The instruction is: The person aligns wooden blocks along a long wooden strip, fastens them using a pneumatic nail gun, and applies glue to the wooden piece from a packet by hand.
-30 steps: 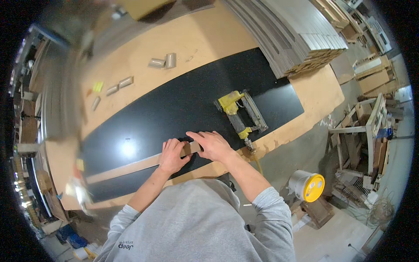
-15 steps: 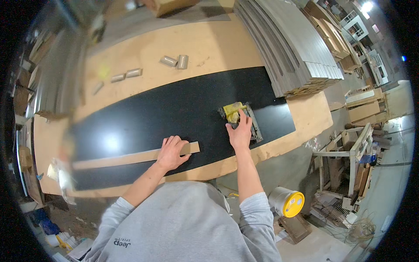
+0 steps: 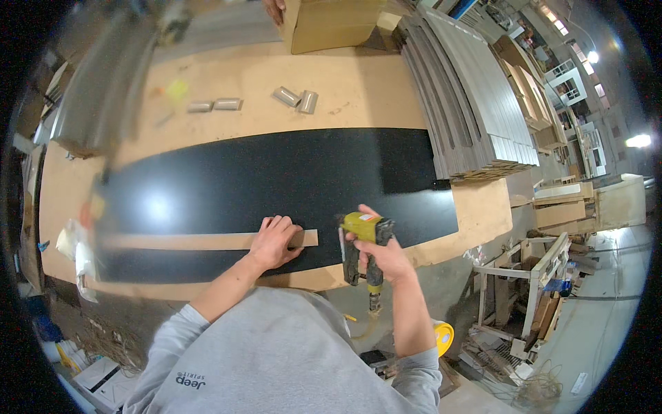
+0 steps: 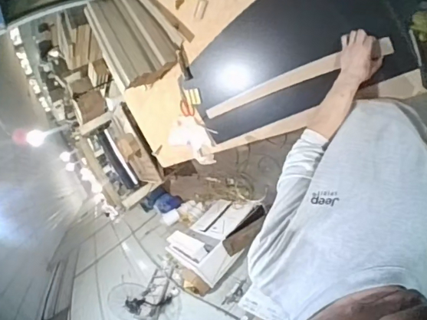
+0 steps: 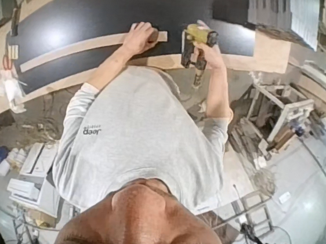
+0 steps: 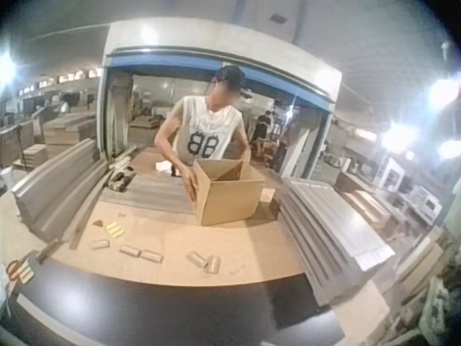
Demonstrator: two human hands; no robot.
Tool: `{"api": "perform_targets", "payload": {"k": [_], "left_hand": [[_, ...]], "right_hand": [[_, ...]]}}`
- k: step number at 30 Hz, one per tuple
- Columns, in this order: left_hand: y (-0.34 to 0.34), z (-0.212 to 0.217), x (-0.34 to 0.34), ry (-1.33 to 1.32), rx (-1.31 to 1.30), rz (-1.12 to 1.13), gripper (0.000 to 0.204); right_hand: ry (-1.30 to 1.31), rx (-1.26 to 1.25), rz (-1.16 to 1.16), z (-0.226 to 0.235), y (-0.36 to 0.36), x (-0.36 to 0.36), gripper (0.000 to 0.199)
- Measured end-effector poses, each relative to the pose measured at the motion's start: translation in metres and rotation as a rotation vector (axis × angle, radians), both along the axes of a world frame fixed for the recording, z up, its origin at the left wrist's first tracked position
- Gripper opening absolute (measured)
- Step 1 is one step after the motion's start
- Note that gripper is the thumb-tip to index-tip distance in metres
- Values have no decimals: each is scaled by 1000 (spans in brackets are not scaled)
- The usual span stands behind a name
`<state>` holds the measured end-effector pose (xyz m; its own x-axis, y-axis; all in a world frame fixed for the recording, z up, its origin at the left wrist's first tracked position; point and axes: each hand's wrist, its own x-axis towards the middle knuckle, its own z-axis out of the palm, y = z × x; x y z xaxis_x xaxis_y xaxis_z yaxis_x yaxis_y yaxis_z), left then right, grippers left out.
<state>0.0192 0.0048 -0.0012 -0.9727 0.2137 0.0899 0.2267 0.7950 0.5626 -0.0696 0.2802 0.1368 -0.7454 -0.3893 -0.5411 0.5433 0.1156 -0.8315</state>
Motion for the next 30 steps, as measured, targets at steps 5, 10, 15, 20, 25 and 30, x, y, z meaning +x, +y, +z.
{"api": "perform_targets", "payload": {"k": [5,10,15,20,25,30], "left_hand": [[0,-6,0,19,22,-11,49],[0,-8,1,41,6,2,49],[1,-7,1,29,-11,8,50],[1,-7,1,25,-34,9,51],[-1,-5,0,19,-27,4,50],[-1,-4,2,6,-3,-11,49]], "right_hand": [[192,389,308,-7,-34,19,65],[50,395,339,-3,-45,15,65],[78,396,332,-9,-47,15,66],[65,430,370,-7,-48,11,69],[70,458,375,-2,-53,13,74],[-18,461,399,5,-44,25,77]]}}
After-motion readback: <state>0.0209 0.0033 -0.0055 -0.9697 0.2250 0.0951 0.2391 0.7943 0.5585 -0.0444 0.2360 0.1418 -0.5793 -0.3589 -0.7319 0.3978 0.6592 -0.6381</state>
